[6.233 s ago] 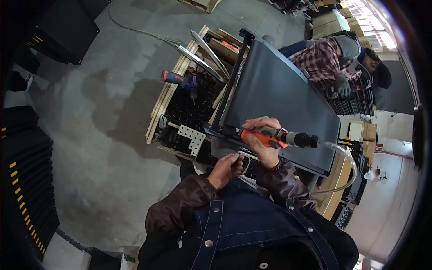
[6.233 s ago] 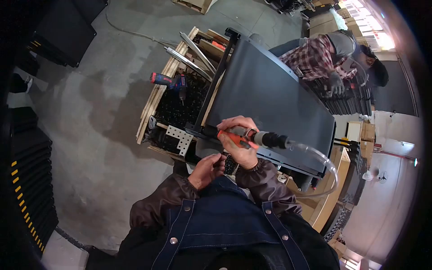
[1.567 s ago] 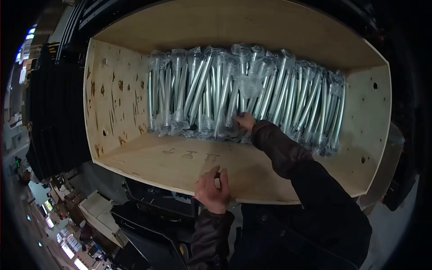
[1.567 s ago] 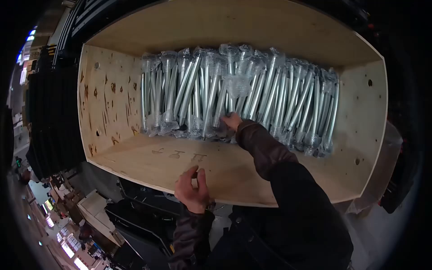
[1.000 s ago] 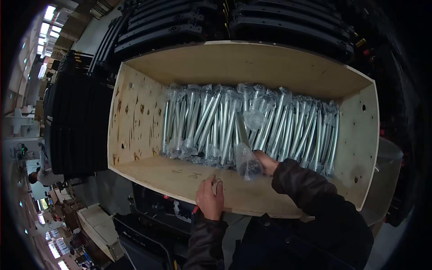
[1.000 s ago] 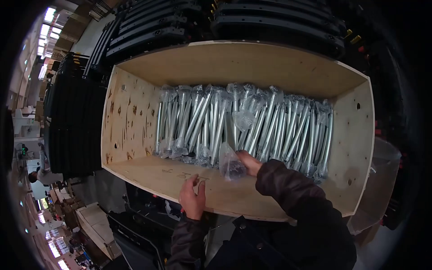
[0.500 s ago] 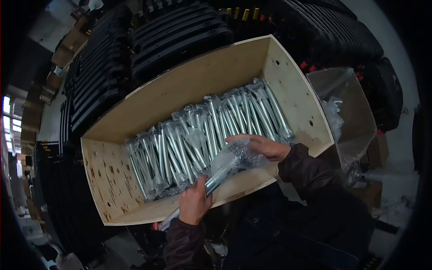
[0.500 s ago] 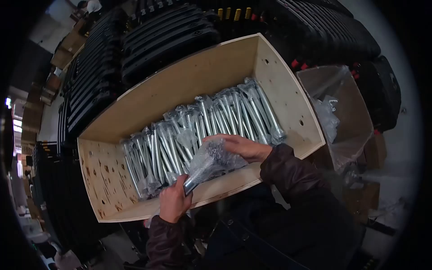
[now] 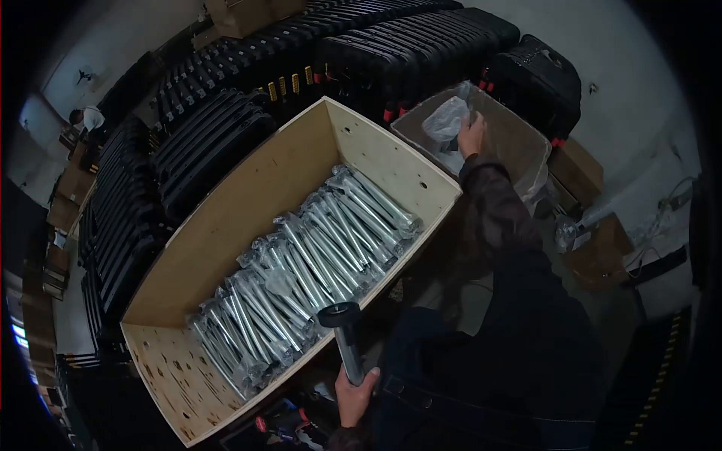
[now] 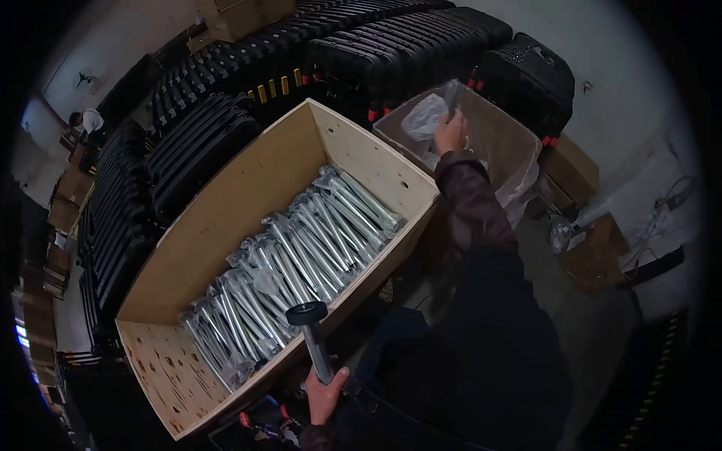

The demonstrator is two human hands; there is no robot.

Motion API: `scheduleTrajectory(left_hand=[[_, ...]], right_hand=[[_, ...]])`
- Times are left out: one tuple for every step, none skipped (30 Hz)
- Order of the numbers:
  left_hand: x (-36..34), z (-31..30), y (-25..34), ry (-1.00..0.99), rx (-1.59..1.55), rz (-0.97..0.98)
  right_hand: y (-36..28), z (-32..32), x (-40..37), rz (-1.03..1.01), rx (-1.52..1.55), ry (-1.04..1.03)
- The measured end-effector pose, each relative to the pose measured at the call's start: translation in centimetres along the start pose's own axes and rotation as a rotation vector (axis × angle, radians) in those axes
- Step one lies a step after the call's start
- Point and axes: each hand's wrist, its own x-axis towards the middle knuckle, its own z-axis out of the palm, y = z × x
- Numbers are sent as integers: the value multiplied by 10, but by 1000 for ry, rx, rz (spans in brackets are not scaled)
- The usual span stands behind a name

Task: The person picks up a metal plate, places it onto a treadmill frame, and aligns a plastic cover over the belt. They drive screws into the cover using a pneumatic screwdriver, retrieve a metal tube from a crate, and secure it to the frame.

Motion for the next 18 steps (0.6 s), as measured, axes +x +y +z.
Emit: scheduleTrajectory(left_hand=[[-15,0,-15,16,-14,3],[-25,3,-34,8,-62,-68],[-40,5,-53,23,-121,-155],[-56,7,-59,31,-96,-123],[-67,11,-64,77,-93,-110],[-67,19,-97,157,-126,31],[-77,29,-133,258,-134,152],[-99,28,-124,232,-195,30],[-115,23,-113,183,-264,-56],[-135,28,-115,302,-333,-84],[-147,28,-118,283,-456,-30],[-159,25,-120,246,-557,46],[-173,24,-123,312,-658,76],[-186,18,-120,353,-678,85],[-200,12,-115,425,-814,97],[-210,4,-116,492,-949,112],[-213,-3,-130,487,-998,103],[-215,-3,-146,510,-1021,114]], right_hand=[[19,-4,-7,49,-92,-64],[19,-2,-11,82,-164,-132],[1,-19,-29,-11,208,-281],[-27,-41,-68,-101,604,-485],[-72,-71,-106,27,747,-801],[-119,-108,-145,151,848,-1162],[-165,-149,-190,149,947,-1400],[-207,-188,-230,141,1035,-1626],[-241,-231,-272,103,1159,-1873],[-259,-282,-307,89,1259,-2097],[-274,-324,-333,-318,1252,-2310],[-288,-356,-354,-755,1236,-2437],[-301,-375,-375,-806,1253,-2475],[-313,-389,-394,-838,1305,-2727],[-321,-404,-410,-848,1325,-2986],[-328,-424,-424,-747,1279,-3176],[-336,-443,-437,-638,1215,-3360],[-344,-458,-454,-651,1049,-3500]])
